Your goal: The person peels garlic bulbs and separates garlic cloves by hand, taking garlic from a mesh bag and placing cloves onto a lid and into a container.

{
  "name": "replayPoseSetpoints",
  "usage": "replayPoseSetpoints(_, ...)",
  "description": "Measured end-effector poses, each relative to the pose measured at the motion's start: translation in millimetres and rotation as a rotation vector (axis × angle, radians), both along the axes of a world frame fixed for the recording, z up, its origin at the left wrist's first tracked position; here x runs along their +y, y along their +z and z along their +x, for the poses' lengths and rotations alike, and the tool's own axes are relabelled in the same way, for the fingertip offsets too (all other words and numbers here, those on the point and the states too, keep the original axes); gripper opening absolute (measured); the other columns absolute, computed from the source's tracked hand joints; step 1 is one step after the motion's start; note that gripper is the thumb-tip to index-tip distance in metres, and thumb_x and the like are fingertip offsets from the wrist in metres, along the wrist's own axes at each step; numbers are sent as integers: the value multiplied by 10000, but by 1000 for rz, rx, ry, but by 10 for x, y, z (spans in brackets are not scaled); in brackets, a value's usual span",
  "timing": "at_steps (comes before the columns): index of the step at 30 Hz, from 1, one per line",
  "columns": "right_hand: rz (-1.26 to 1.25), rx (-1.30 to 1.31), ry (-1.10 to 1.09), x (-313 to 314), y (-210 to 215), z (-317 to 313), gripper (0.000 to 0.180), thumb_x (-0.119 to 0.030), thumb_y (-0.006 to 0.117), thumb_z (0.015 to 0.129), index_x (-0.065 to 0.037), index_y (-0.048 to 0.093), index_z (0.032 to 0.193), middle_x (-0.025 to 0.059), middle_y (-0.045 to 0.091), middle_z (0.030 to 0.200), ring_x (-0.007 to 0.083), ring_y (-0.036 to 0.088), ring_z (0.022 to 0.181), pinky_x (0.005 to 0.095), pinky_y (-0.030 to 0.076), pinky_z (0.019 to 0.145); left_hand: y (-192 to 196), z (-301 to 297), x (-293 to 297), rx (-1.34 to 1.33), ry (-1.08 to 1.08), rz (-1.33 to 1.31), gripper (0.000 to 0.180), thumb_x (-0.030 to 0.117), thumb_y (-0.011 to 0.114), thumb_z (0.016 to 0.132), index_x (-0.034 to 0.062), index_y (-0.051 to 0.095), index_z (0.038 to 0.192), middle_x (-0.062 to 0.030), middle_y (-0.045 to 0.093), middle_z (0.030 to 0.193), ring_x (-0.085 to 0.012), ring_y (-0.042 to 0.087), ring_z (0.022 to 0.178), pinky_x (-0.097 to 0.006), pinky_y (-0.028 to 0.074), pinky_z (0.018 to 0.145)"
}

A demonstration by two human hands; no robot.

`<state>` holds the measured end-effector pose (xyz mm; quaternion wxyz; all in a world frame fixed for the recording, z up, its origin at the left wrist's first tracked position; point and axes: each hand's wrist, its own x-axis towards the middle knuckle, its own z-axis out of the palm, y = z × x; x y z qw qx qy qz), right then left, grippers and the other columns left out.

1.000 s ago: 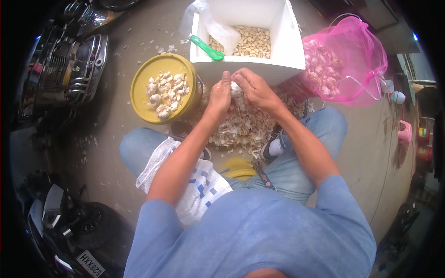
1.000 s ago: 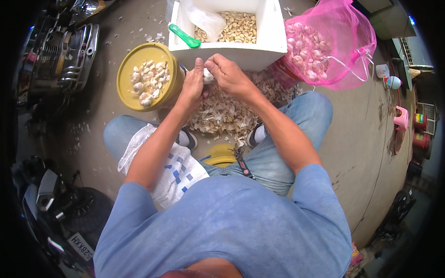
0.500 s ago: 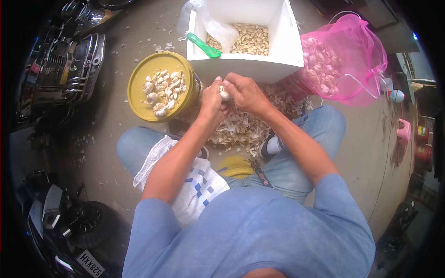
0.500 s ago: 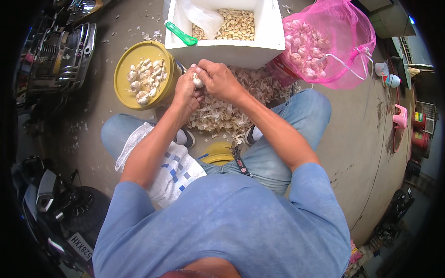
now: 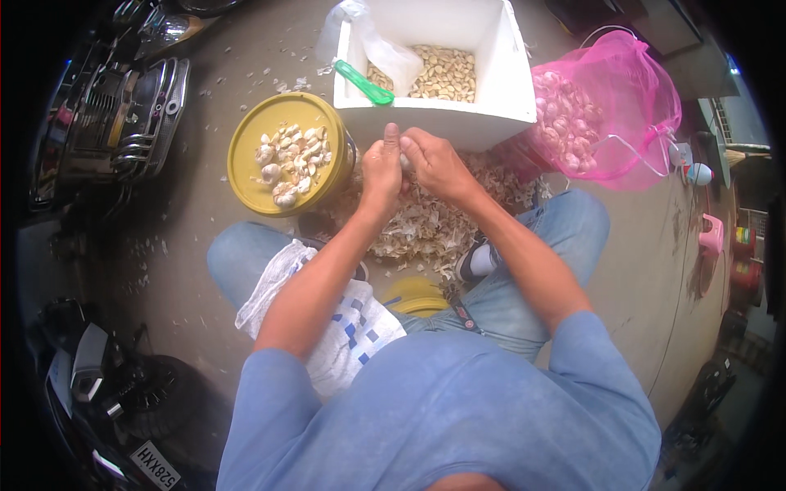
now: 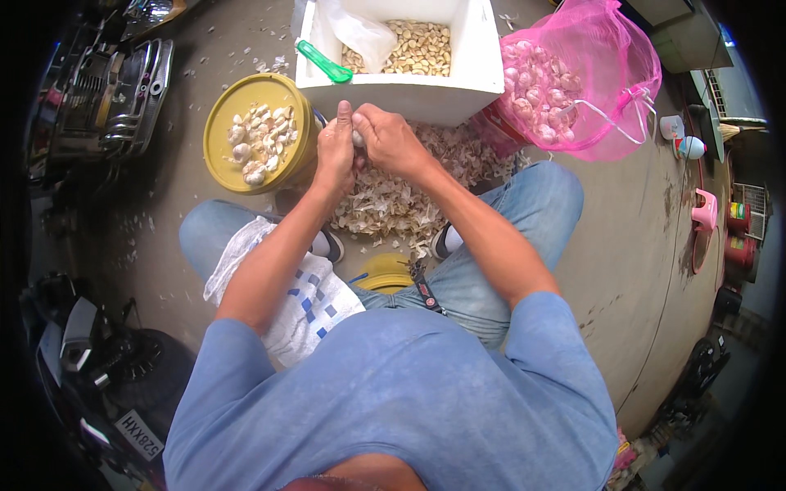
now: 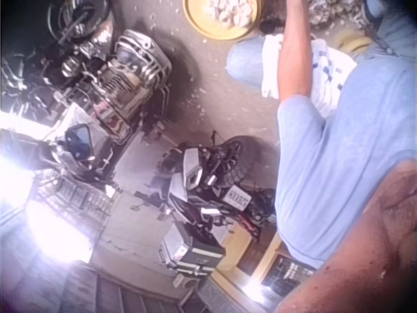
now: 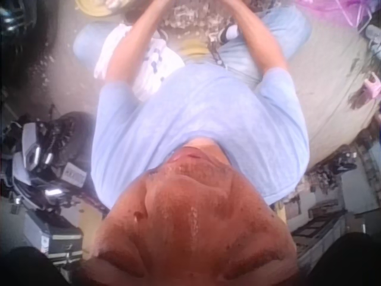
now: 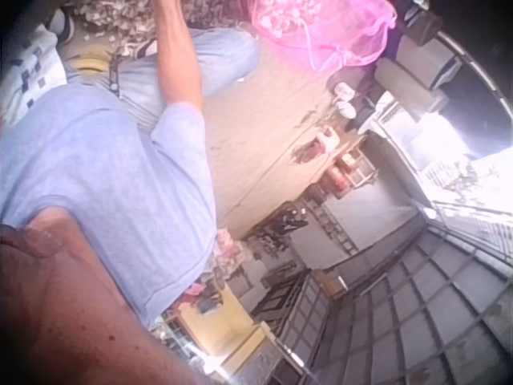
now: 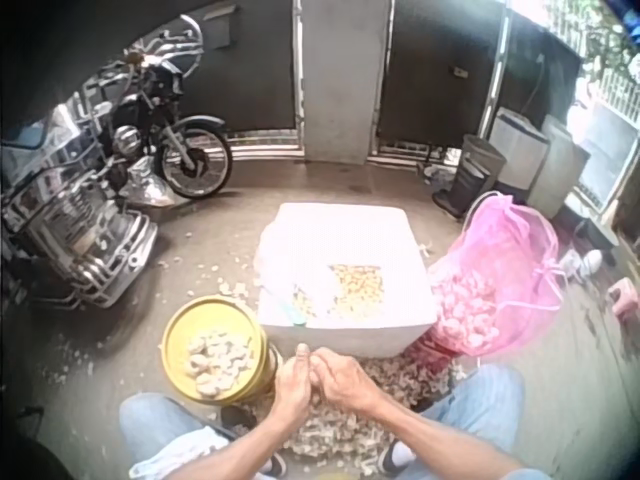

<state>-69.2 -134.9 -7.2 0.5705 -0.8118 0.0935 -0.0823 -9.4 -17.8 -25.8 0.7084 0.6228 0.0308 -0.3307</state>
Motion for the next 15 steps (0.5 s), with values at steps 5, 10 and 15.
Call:
replayPoseSetpoints(5, -95, -18, -55, 64, -51, 46, 295, -253, 502, 1076, 8, 604, 983, 241, 629, 788, 381, 629, 710, 453, 504, 682, -5, 32, 38, 159, 56, -130, 379, 427, 492, 1079, 89, 569, 925, -20, 535, 614, -110, 434, 373, -274, 342, 312)
replayPoseSetpoints(10, -5, -66, -65, 65, 0, 18, 313, -267, 481, 1094, 16, 602, 1042, 160, 637, 799, 235, 608, 736, 389, 500, 706, 25, 109, 87, 360, 0, -201, 374, 421, 461, 1092, 94, 588, 962, -35, 570, 649, -129, 445, 374, -287, 375, 323)
replayPoseSetpoints(15, -107, 177, -86, -5, 101, 49, 278, -284, 448, 1100, -19, 528, 1063, 187, 674, 757, 344, 718, 695, 427, 551, 634, 1, -16, -64, 191, -52, -152, 430, 503, 424, 1088, 98, 569, 1100, -33, 579, 668, -133, 480, 398, -292, 395, 341)
